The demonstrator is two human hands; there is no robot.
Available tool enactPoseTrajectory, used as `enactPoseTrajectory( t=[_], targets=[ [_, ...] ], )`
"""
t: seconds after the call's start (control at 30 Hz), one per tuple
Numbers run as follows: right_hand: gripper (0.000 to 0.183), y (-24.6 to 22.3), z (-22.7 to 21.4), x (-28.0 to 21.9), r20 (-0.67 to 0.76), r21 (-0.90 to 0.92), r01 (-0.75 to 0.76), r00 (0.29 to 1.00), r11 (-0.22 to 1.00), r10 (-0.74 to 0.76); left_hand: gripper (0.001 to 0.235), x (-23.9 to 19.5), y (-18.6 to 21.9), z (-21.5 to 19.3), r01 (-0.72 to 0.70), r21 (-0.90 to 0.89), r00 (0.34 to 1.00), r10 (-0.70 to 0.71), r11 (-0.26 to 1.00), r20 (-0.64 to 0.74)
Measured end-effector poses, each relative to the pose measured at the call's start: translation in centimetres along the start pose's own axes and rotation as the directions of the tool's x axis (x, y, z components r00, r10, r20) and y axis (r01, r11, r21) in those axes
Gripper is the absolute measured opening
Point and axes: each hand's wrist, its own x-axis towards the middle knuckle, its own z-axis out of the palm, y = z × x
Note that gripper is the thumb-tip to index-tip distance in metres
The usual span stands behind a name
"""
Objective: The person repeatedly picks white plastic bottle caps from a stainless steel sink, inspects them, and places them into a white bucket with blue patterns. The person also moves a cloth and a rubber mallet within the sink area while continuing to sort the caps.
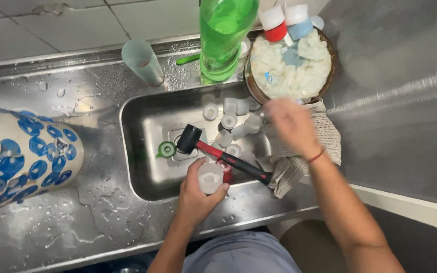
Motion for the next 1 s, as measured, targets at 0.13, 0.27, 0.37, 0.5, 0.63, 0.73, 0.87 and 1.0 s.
enactPoseTrajectory(
  t=[0.13,0.27,0.37,0.5,0.63,0.73,0.87,1.0],
  targets=[
    [0.015,8.3,-5.4,-0.1,-0.331,-0.222,-0.221,0.933,0.95,0.14,0.083,0.8,-4.1,0.5,-0.092,0.14,0.996,0.093,0.986,-0.004],
    [0.015,16.1,-5.0,1.3,-0.332,-0.455,-0.25,0.938,0.855,0.098,0.078,4.9,-12.6,1.7,-0.341,0.427,0.876,0.449,0.837,-0.179],
    [0.028,16.4,-4.4,3.6,-0.273,-0.662,-0.29,0.952,0.691,0.138,0.076,7.3,-14.5,2.3,-0.218,0.464,0.936,0.319,0.859,-0.151],
    [0.015,17.5,-3.6,4.7,-0.224,-0.797,-0.238,0.97,0.556,0.095,0.074,9.4,-15.6,2.8,-0.053,0.469,0.981,0.133,0.882,-0.138],
    [0.016,20.4,-2.9,4.7,-0.263,-0.917,-0.265,0.964,0.299,0.045,0.066,10.9,-17.4,3.5,-0.105,0.501,0.986,0.154,0.859,-0.058],
    [0.015,21.4,-3.5,3.9,-0.285,-0.926,-0.275,0.958,0.258,-0.001,0.068,11.5,-17.1,4.2,-0.099,0.348,0.995,0.1,0.932,0.014],
    [0.003,18.5,-4.8,0.9,-0.435,-0.481,-0.228,0.9,0.846,-0.005,0.054,11.8,-18.6,3.3,-0.235,0.217,0.966,0.252,0.948,-0.055],
    [0.03,7.3,-3.7,-2.2,-0.464,0.01,-0.251,0.856,0.968,0.227,0.043,13.0,-18.9,-1.1,-0.22,0.447,0.897,0.36,0.867,-0.257]
  ],
)
